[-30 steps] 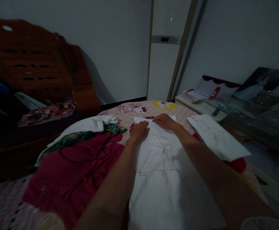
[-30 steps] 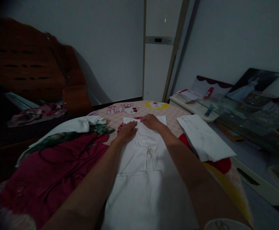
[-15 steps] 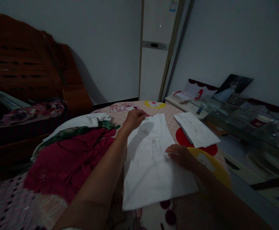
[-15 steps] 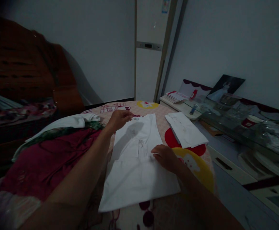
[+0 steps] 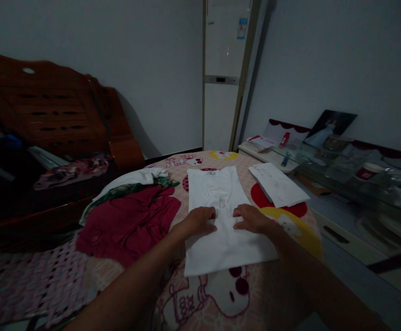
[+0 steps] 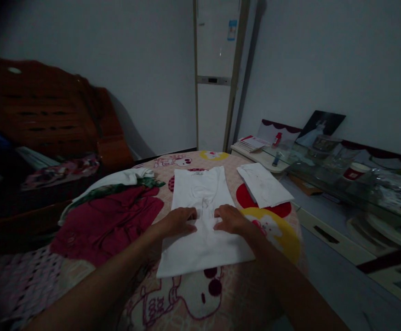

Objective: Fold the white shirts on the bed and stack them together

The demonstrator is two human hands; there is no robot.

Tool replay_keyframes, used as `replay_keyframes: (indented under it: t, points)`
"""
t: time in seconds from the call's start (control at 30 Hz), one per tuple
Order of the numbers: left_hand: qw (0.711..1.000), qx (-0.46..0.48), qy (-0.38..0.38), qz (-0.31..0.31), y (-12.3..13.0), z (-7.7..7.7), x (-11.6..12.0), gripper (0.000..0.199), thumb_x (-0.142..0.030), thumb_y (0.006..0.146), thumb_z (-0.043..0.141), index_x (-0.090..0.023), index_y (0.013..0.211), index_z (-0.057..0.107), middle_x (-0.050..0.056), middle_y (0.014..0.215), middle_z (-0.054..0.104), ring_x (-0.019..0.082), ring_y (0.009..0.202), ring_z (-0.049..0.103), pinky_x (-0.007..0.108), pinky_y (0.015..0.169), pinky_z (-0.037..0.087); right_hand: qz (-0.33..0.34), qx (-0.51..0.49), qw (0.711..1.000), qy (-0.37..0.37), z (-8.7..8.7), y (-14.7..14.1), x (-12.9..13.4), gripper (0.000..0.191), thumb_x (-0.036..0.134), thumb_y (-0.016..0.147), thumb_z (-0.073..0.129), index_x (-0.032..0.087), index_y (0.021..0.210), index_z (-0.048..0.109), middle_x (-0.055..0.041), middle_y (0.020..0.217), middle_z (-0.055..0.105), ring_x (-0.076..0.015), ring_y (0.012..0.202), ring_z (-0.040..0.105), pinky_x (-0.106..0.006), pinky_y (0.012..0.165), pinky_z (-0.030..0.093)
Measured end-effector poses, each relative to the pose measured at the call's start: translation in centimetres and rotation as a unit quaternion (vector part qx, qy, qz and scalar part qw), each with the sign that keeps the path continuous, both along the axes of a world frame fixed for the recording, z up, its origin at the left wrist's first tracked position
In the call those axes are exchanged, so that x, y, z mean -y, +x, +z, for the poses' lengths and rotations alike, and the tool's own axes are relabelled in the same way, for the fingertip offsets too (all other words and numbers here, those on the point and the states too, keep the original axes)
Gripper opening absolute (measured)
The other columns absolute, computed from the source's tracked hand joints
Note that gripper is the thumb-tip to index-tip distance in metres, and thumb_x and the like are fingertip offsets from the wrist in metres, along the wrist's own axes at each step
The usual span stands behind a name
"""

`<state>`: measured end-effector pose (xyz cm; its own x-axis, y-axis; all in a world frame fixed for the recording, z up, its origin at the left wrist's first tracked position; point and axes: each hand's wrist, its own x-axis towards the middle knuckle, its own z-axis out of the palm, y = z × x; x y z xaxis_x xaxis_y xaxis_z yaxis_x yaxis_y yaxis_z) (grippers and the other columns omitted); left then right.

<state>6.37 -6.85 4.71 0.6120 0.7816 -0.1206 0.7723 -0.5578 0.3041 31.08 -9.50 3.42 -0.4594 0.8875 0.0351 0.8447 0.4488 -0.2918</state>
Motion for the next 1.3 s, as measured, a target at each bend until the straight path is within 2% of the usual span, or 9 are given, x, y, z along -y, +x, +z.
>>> replay_keyframes:
  t: [0.17,0.33,0.57,0.7,0.8,0.9,1.0,1.13,1.3]
  points:
    - [1.000,-0.013,-0.008,-0.006,0.2,0.2,0.2,0.025,-0.032,0.076,0.065,-0.020,0.098,0.067,0.008,0.102,0.072,0.025,0.096,0.067,0.029,0.077,0.047,-0.025,0.002,0.996,-0.081,1.7,-0.3,-0.6,0.021,0.030,0.071,0.077,0.017,0.083,0.067,-0.0057,0.086,0.068,-0.0187,0.079,0.059,-0.027,0.068,0.041]
    - [0.999,0.028,-0.037,0.003,-0.3,0.3,0.5,0.030,-0.030,0.079,0.062,-0.021,0.107,0.068,0.007,0.101,0.073,0.024,0.096,0.067,0.028,0.079,0.047,-0.039,-0.045,0.993,-0.105,1.6,0.6,-0.6,0.033,0.041,0.074,0.074,0.015,0.096,0.070,-0.0095,0.098,0.071,-0.0222,0.090,0.063,-0.029,0.077,0.044]
    - [0.998,0.047,-0.050,0.000,-0.8,0.8,0.8,0.032,-0.025,0.080,0.060,-0.020,0.110,0.070,0.007,0.104,0.073,0.023,0.096,0.067,0.026,0.079,0.047,-0.078,-0.036,0.988,-0.126,2.1,0.3,-0.6,0.021,0.028,0.067,0.076,0.016,0.085,0.073,-0.0069,0.091,0.072,-0.0211,0.086,0.064,-0.027,0.074,0.044]
    - [0.996,0.064,-0.058,-0.005,-1.1,0.8,0.9,0.030,-0.023,0.079,0.059,-0.021,0.108,0.069,0.005,0.101,0.073,0.021,0.093,0.067,0.025,0.078,0.047,-0.101,-0.016,0.983,-0.151,2.4,0.3,-0.5,0.026,0.040,0.071,0.073,0.015,0.075,0.071,-0.0052,0.079,0.069,-0.0200,0.076,0.062,-0.027,0.066,0.041]
    - [0.995,0.080,-0.058,-0.009,-1.3,0.4,0.9,0.028,-0.023,0.080,0.059,-0.021,0.105,0.070,0.004,0.097,0.073,0.020,0.089,0.067,0.025,0.075,0.047,-0.067,-0.049,0.981,-0.175,2.4,0.3,-0.3,0.023,0.039,0.073,0.070,0.016,0.070,0.070,-0.0022,0.071,0.067,-0.0189,0.072,0.061,-0.026,0.064,0.041]
    - [0.994,0.095,-0.059,-0.011,-1.5,0.1,1.0,0.029,-0.023,0.080,0.058,-0.021,0.106,0.070,0.004,0.099,0.073,0.020,0.091,0.066,0.025,0.078,0.047,-0.048,-0.086,0.983,-0.157,2.5,0.0,0.0,0.017,0.030,0.069,0.071,0.017,0.079,0.073,-0.0028,0.080,0.070,-0.0211,0.082,0.063,-0.027,0.072,0.044]
    - [0.992,0.103,-0.068,0.000,-1.6,0.3,1.0,0.033,-0.020,0.080,0.057,-0.020,0.111,0.069,0.005,0.104,0.073,0.020,0.093,0.066,0.025,0.081,0.047,-0.051,-0.086,0.987,-0.128,3.0,-0.1,0.4,0.024,0.024,0.066,0.070,0.017,0.089,0.074,-0.0058,0.095,0.073,-0.0239,0.093,0.064,-0.030,0.082,0.045]
    - [0.990,0.123,-0.063,-0.003,-2.0,2.3,0.0,0.032,-0.020,0.080,0.058,-0.021,0.109,0.070,0.004,0.105,0.073,0.019,0.094,0.067,0.024,0.083,0.047,-0.027,-0.064,0.994,-0.089,5.2,0.2,0.0,0.025,0.020,0.070,0.063,0.017,0.091,0.074,-0.0067,0.094,0.074,-0.0227,0.090,0.065,-0.029,0.081,0.046]
    - [0.991,0.129,0.026,0.012,-2.3,7.2,-3.5,0.026,-0.021,0.082,0.058,-0.022,0.104,0.071,0.003,0.102,0.074,0.019,0.095,0.066,0.026,0.087,0.047,-0.054,-0.035,0.997,0.036,9.5,-0.1,-3.0,0.029,0.017,0.074,0.057,0.017,0.097,0.074,-0.0083,0.097,0.074,-0.0216,0.090,0.065,-0.029,0.082,0.045]
